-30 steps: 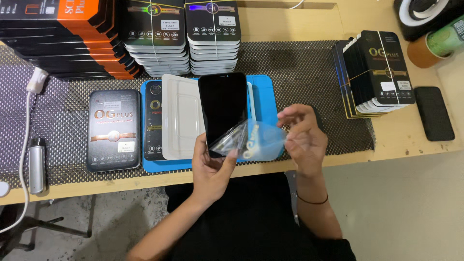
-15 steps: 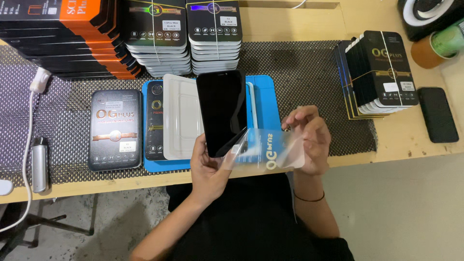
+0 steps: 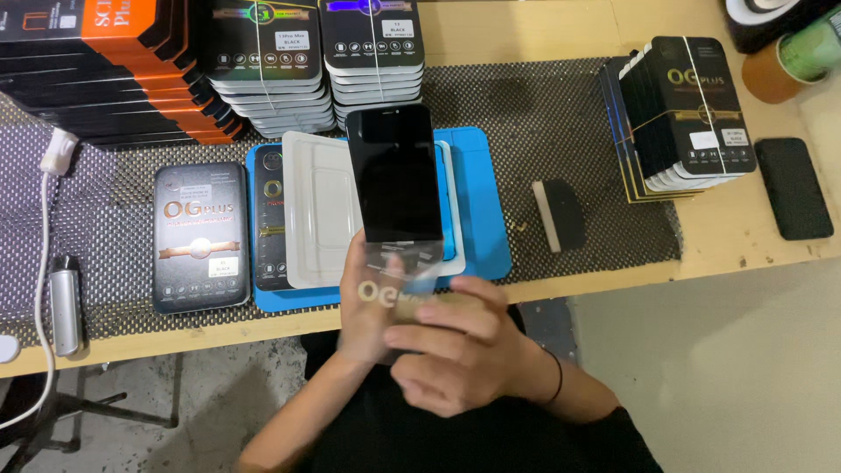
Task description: The person places screen protectors into plastic trays, bundles a stack of the trays together with rubber bands, and peels off protective film from a phone screen before placing it into another tray.
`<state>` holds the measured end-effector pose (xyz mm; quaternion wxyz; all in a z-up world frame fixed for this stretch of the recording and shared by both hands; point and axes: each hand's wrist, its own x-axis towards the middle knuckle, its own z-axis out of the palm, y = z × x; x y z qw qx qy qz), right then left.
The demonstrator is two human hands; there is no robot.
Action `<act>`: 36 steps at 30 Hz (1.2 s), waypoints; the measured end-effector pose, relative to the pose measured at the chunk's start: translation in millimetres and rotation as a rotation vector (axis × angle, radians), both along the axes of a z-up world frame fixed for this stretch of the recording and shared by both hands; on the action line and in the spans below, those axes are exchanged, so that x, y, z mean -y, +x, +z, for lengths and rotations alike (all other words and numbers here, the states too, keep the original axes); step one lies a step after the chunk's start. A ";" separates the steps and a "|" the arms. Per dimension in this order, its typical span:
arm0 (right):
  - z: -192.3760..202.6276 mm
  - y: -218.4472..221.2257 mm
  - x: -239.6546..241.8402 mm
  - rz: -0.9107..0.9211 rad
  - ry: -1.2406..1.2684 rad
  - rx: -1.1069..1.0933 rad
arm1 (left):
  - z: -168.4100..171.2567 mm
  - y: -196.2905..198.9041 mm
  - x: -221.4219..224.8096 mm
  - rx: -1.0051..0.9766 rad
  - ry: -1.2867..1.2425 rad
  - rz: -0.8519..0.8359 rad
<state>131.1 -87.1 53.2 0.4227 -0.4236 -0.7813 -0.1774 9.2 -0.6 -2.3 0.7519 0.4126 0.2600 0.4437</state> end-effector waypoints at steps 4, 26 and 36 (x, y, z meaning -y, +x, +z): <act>14.7 -28.2 -4.3 0.113 -0.126 0.147 | 11.7 -0.8 0.5 0.006 -0.058 -0.113; 100.0 7.1 -54.6 -0.029 -0.257 -0.520 | -15.0 5.8 3.6 -0.065 0.166 0.021; 82.0 49.2 -91.8 -0.107 -0.293 -0.626 | -13.0 9.3 3.6 0.059 0.084 -0.061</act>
